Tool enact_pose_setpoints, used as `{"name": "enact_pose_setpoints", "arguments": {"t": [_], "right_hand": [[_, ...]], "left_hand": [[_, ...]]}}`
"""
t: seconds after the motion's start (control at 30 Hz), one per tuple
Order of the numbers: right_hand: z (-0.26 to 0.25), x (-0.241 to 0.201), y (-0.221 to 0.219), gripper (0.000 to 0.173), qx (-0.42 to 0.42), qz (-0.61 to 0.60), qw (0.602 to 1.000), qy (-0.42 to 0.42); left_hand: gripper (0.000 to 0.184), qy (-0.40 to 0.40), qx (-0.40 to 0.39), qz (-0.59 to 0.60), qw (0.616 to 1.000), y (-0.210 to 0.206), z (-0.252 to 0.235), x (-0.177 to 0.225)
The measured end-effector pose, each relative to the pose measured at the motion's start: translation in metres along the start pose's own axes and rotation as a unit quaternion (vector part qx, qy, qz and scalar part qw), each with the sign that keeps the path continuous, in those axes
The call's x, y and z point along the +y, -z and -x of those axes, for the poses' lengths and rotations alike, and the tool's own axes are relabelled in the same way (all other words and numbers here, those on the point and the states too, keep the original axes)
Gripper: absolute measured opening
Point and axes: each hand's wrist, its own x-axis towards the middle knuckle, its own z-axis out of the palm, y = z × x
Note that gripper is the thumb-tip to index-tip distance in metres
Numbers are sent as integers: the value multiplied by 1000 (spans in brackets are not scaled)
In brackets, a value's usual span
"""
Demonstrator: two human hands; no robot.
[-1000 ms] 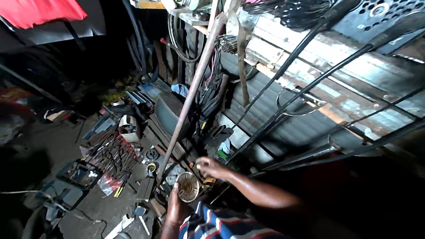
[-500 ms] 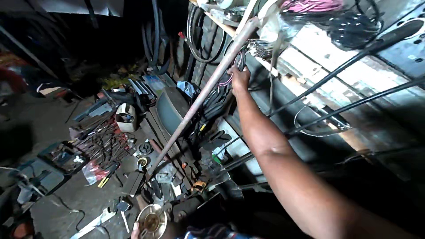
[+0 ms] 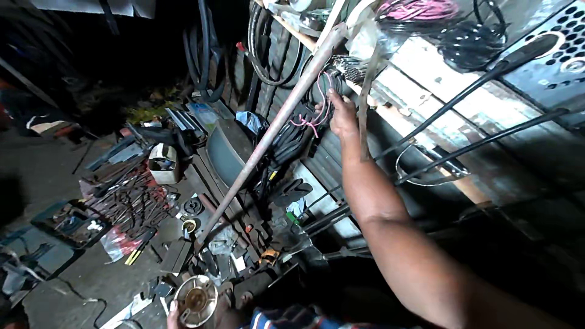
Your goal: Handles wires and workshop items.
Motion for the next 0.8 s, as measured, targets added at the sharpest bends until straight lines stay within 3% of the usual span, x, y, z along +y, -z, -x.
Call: {"name": "enact_pose_setpoints", "arguments": {"t": [0.3, 0.47, 0.57, 0.63, 0.73, 0.8], "right_hand": [[0, 16, 4, 36, 69, 239, 965, 78], [24, -4, -14, 65, 68, 293, 950, 87], [29, -2, -17, 78, 88, 330, 934, 103], [40, -6, -23, 66, 116, 353, 921, 113], [54, 0, -39, 29, 124, 396, 889, 195], [53, 6, -54, 32, 95, 418, 876, 220]], "left_hand": [[61, 20, 7, -10, 1000, -2, 2, 1], [66, 37, 21, -15, 999, -11, 9, 1], [69, 20, -12, -4, 1000, 18, 2, -17], [66, 11, -1, 1, 1000, 25, 1, -19], [63, 16, 12, 2, 1000, 24, 5, -14], [61, 21, 23, -11, 999, 12, 11, -3]]}}
